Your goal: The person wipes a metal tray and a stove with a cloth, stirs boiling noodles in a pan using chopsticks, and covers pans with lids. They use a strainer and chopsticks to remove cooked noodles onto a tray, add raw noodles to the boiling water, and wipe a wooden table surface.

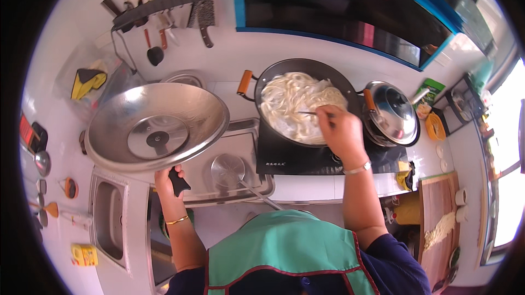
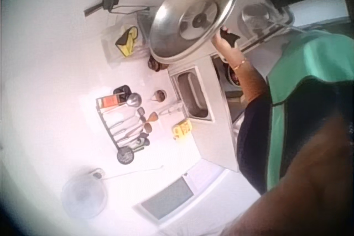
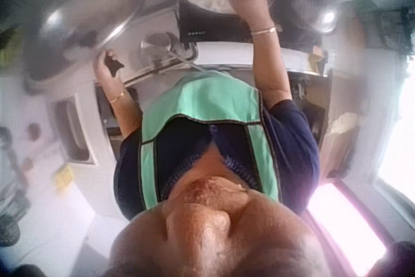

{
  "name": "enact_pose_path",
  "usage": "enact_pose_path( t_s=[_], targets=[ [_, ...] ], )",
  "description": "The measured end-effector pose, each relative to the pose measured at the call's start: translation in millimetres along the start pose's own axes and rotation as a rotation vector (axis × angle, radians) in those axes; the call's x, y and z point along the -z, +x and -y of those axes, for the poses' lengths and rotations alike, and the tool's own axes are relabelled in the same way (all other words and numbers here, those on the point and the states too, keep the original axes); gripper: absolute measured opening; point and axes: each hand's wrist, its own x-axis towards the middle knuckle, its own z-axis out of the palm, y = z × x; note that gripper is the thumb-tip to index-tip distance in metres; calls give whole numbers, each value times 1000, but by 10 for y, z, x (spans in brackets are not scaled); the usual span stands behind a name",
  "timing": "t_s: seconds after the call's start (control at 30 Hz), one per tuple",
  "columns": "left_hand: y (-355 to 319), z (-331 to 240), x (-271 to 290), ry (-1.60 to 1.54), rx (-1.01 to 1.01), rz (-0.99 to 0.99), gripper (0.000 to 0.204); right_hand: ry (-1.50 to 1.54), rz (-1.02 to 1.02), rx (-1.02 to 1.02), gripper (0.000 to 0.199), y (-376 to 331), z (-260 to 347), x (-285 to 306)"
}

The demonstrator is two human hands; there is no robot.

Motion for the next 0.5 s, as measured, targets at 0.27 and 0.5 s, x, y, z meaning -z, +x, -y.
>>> enact_pose_path(
  t_s=[0.27,0.5],
  targets=[
    [-49,-403,131,229,-123,-72,44,138,-347,155,8,-15,275,48],
    [384,-331,3,325,-95,44,53,161,-408,472,18,167,1220,-304]
  ],
)
